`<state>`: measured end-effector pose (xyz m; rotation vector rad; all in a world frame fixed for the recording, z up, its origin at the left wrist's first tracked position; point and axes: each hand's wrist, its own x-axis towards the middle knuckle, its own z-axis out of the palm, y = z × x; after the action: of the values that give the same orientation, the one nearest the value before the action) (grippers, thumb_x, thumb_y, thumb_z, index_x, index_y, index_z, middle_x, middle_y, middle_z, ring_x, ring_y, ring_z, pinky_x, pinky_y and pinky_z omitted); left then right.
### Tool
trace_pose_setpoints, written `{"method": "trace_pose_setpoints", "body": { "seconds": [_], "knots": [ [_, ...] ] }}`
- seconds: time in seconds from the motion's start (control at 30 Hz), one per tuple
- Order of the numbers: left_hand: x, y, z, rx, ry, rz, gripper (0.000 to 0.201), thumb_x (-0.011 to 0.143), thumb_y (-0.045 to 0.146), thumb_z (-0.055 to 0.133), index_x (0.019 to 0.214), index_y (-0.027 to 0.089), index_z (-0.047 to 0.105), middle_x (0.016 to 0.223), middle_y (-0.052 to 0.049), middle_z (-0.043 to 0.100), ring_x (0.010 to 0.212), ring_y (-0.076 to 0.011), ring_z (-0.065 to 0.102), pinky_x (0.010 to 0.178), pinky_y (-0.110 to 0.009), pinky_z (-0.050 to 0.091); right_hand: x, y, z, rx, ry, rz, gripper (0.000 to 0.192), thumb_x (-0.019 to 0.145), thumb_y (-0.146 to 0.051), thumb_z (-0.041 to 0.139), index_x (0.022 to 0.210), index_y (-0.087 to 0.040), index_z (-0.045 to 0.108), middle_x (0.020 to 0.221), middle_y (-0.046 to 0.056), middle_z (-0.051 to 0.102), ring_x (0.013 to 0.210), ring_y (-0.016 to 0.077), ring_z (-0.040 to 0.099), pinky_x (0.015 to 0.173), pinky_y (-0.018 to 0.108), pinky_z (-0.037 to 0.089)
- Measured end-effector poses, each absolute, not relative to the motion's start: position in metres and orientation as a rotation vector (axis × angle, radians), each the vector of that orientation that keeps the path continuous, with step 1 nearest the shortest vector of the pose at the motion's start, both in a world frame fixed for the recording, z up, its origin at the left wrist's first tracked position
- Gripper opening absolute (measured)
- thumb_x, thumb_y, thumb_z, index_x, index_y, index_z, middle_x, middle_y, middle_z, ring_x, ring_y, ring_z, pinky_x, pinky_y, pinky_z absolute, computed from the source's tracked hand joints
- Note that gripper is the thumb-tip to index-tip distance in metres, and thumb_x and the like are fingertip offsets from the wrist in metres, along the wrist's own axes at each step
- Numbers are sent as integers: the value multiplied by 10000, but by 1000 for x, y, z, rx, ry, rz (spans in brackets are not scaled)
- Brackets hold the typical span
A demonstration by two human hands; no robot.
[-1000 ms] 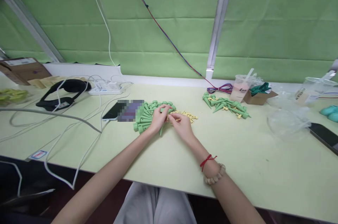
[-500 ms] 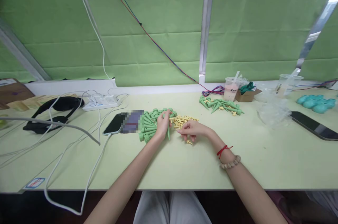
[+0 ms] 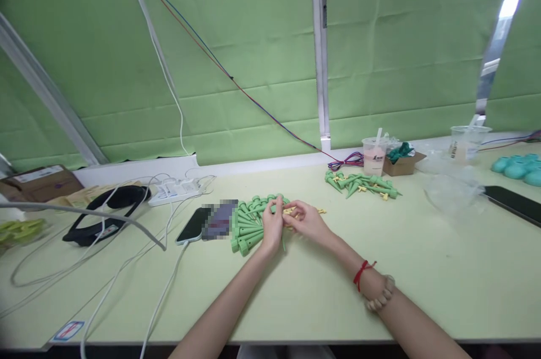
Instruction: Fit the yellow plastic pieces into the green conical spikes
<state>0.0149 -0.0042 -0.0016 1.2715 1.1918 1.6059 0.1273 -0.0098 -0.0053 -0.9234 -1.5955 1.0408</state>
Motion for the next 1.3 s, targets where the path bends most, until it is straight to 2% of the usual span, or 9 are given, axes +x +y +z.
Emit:
{"method": "trace_pose_setpoints", "body": {
  "seconds": [0.13,0.27,0.43,0.67,0.77,0.93,1.07,1.17,1.3],
  "knots": [
    [17,-5,-3,1262,1132,1591,433,782,611,437,697,187,450,551,48,388,442,-79,377,432,-207,321,119,-13,-8,-866,-1535,1049,307,716,-459,625,821,-182,545,573,-28,556,466,123,555,443,234,433],
    [14,-5,0,1278,1142,1560,330,798,505,458,693,192,464,526,61,321,421,-75,316,412,-203,280,117,-13,-10,-840,-1549,1046,300,711,-467,632,755,-200,504,561,-33,544,500,134,557,506,261,453],
    [11,-8,6,1378,1156,1560,243,790,383,445,658,182,482,618,21,427,493,-86,387,444,-204,319,118,-14,-9,-776,-1619,990,244,769,-403,574,681,-217,444,565,-30,545,527,132,535,534,259,445],
    [13,-6,7,1313,1138,1400,303,831,461,392,735,187,475,517,61,350,385,-62,297,378,-190,262,125,-20,0,-862,-1773,701,169,792,-273,507,638,-224,455,592,-25,579,553,142,543,576,263,429],
    [14,-7,8,1304,1133,1445,326,824,474,400,712,178,477,522,56,356,379,-55,308,363,-182,257,125,-21,2,-835,-1790,640,168,796,-289,521,647,-222,483,612,-17,589,571,142,541,596,266,424],
    [12,-8,10,1324,1095,1538,291,813,419,370,720,172,494,572,34,429,362,-57,348,339,-184,264,122,-17,5,-881,-1410,1307,284,772,-478,573,784,-195,547,597,-8,603,504,131,561,527,249,453],
    [8,-6,9,1389,1119,1528,290,792,403,370,706,168,518,637,22,467,358,-45,321,332,-186,251,128,-16,8,-855,-1130,1818,214,786,-374,610,810,-161,607,642,9,633,536,106,591,602,234,498],
    [5,-5,11,1465,1073,1404,307,778,402,386,704,166,567,696,-1,514,387,-51,334,337,-186,262,134,-17,9,-786,-1062,2031,170,806,-319,605,817,-151,627,689,27,658,591,117,622,666,263,524],
    [2,-8,19,1527,1002,1318,340,771,402,396,701,161,625,798,-43,582,434,-72,390,340,-192,267,141,-17,9,-812,-1136,2239,343,816,-460,569,793,-124,635,655,53,664,586,143,639,613,291,538]
  ]
}}
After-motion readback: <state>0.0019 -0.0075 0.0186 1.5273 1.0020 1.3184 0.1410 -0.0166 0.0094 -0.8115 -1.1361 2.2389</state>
